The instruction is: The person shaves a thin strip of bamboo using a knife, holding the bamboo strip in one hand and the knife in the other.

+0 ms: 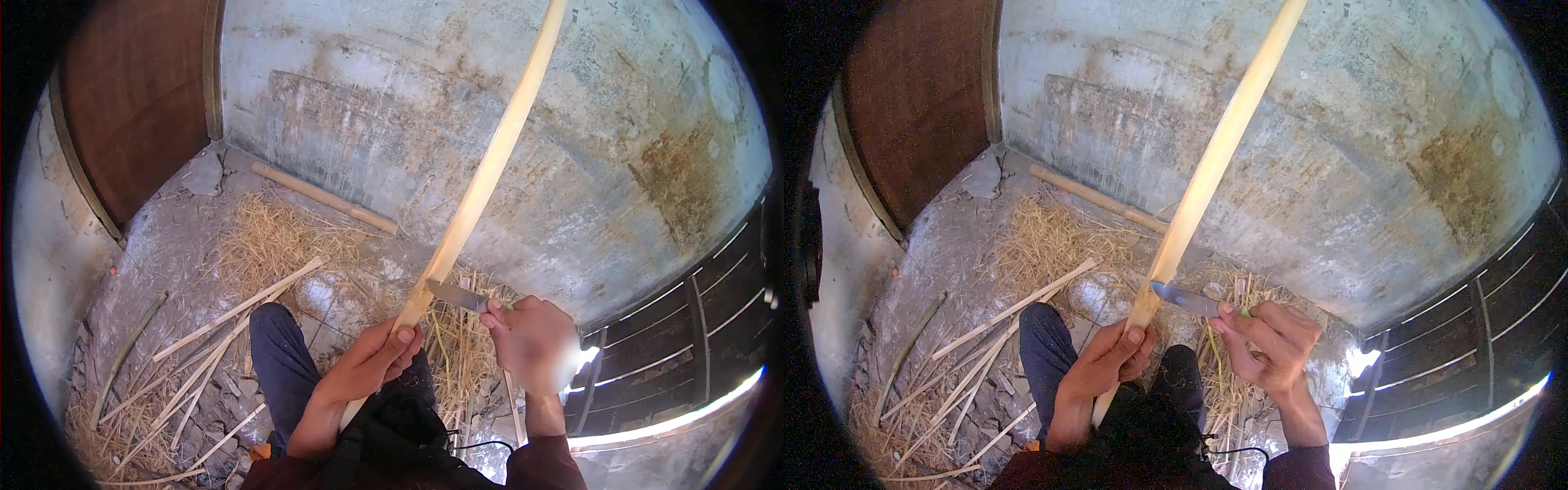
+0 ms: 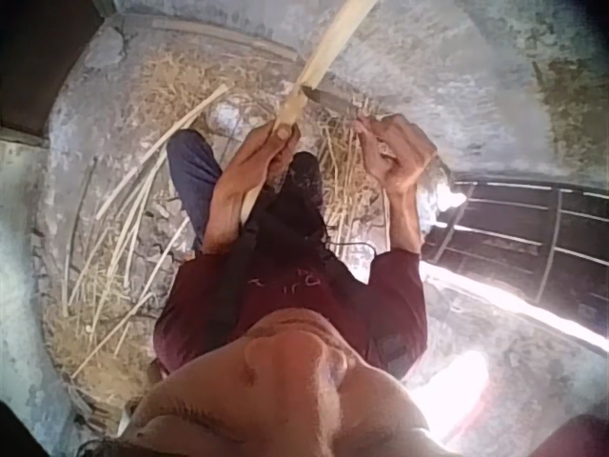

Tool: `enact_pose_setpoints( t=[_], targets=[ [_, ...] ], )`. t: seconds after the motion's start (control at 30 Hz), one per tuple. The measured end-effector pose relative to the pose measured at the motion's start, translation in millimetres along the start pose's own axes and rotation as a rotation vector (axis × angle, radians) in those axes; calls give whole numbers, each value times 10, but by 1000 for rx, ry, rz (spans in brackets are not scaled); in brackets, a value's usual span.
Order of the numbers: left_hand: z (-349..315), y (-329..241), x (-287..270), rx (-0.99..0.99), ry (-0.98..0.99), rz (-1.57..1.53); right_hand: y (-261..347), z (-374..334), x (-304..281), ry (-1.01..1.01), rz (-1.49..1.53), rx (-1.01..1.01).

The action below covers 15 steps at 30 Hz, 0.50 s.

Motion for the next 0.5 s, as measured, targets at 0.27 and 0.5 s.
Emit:
enact_pose_setpoints(
  t=[0.27,0.5],
  targets=[
    [28,-52,12,15,-50,-5,9,23,5,-40,-43,-59],
    [14,-2,0,1,-24,-30,17,27,-24,-74,-84,-89]
  ],
)
Point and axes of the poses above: each hand's wrist, its own z-axis towards the middle knuckle, its own x-axis out of the palm, y = z × x, the point moved 9 cm from there along z, towards the middle knuckle, and after that the axes turned 15 degrees about x, right-handed, at the moved point
